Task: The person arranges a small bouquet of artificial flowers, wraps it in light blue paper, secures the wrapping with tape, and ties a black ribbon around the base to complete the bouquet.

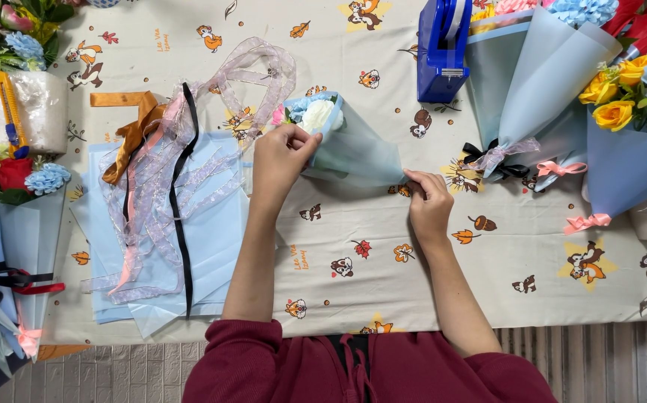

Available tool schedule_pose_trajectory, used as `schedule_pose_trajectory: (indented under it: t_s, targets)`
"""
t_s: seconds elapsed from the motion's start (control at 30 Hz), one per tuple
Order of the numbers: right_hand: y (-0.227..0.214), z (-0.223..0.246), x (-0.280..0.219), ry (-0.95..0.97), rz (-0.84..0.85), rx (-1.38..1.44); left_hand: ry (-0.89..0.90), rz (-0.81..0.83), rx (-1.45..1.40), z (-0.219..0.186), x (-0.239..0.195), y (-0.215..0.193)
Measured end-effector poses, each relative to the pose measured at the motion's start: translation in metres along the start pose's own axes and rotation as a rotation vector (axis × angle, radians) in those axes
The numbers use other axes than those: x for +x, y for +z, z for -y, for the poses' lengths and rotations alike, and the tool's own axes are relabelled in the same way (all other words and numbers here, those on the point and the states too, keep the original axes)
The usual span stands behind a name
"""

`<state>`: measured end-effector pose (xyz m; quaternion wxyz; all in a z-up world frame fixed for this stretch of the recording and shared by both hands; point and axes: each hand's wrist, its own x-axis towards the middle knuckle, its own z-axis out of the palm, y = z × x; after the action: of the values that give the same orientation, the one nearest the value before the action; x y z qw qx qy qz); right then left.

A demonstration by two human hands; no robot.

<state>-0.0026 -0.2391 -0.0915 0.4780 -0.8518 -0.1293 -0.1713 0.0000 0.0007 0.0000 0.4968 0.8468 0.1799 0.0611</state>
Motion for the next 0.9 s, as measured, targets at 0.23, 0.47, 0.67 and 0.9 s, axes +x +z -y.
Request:
schedule_pose_trajectory:
  t_s: [0.23,0.47,0.67,0.9]
  targets:
    - [0.0,0.003,-0.001,-0.011,0.003,0.002,-0.002,0.095,0.094,-0.011,-0.009,-0.015]
    - [-0.001,0.005,0.0,-0.015,0.006,0.005,0.172,0.161,-0.064,-0.005,-0.009,-0.022]
    - [-0.001,0.006,0.0,-0.014,0.006,0.009,0.122,0.078,-0.126,-0.01,-0.016,-0.017]
    - [-0.001,0.007,-0.001,-0.008,0.004,0.041,0.118,0.413,-0.3,-0.006,-0.057,0.003]
